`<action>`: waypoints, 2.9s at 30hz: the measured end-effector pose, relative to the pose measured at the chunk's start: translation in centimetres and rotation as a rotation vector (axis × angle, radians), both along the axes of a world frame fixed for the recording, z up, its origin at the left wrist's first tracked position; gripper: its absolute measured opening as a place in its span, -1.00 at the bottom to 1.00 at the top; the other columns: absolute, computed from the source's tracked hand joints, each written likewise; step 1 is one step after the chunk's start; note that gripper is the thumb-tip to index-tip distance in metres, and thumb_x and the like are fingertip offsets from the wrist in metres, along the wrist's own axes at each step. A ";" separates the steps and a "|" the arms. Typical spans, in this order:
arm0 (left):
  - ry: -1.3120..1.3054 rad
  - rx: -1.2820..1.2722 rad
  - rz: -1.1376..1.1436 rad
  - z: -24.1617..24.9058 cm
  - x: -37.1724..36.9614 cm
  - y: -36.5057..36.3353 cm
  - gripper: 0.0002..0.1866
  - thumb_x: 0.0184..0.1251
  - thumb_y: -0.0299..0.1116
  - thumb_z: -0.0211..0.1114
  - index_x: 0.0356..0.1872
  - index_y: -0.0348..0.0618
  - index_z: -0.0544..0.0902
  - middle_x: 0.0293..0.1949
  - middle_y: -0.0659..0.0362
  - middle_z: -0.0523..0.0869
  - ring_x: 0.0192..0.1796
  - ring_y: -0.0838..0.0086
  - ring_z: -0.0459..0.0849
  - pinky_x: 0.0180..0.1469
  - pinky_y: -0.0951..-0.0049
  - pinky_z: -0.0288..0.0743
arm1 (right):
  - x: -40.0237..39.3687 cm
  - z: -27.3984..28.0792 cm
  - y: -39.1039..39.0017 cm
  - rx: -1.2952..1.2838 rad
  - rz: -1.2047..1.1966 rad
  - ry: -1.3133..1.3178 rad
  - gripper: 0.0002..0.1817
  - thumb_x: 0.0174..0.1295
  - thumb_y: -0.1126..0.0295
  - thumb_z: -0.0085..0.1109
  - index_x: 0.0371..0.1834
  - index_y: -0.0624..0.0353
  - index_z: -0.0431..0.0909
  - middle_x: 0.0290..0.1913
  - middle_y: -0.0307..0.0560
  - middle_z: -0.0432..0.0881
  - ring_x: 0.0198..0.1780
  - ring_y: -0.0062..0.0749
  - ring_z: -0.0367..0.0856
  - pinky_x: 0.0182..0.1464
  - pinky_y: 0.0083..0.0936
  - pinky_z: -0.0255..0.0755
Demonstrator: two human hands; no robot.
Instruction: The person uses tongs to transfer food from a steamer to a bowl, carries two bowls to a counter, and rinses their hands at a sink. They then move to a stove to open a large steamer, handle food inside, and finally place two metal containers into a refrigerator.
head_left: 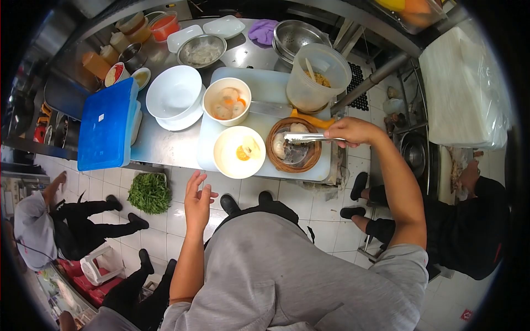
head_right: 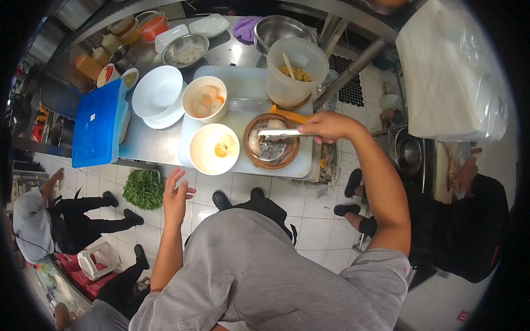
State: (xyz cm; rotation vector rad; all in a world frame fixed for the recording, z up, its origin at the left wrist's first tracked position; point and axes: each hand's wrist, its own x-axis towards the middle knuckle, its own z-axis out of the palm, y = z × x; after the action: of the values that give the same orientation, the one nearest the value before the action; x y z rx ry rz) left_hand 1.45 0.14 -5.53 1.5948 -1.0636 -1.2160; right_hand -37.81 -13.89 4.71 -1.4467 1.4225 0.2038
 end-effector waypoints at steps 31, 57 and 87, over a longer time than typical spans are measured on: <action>-0.017 -0.019 -0.008 -0.6 0.0 -0.5 -0.67 0.29 -0.43 0.07 0.07 -0.21 0.48 0.26 0.10 0.34 -0.33 0.49 0.66 -0.35 0.59 0.50 | 0.8 -4.5 1.9 -0.003 -0.069 -0.205 -0.70 0.23 0.10 0.08 -0.32 0.13 0.59 -0.66 -0.36 0.43 -0.77 -0.72 0.24 -0.72 -0.68 0.11; 0.107 -0.055 -0.014 0.4 -1.1 -3.4 -0.60 0.26 -0.44 0.11 0.14 -0.21 0.41 0.23 0.03 0.33 -0.32 0.51 0.64 -0.34 0.58 0.50 | 12.9 -2.1 -2.4 -0.104 0.222 -0.153 -0.60 0.24 0.05 -0.01 -0.33 0.21 0.59 -0.65 -0.28 0.49 -0.74 -0.64 0.35 -0.67 -0.66 0.22; -0.972 -0.987 -0.749 4.7 -10.2 -5.5 -0.78 0.03 -0.44 0.18 -0.25 -0.17 0.62 -0.06 0.07 0.51 0.16 0.22 0.38 0.19 0.08 0.20 | 1.3 0.0 11.5 0.120 -0.619 -0.334 -0.61 0.32 0.05 -0.13 -0.36 0.19 0.41 -0.59 -0.26 0.43 -0.79 -0.70 0.22 -0.80 -0.67 0.11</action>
State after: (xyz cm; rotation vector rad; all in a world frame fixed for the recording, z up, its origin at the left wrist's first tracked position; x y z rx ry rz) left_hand -8.74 -5.32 -0.79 0.9104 -2.5149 -0.0487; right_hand -36.56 -2.38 4.68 -0.8392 1.4760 -0.3241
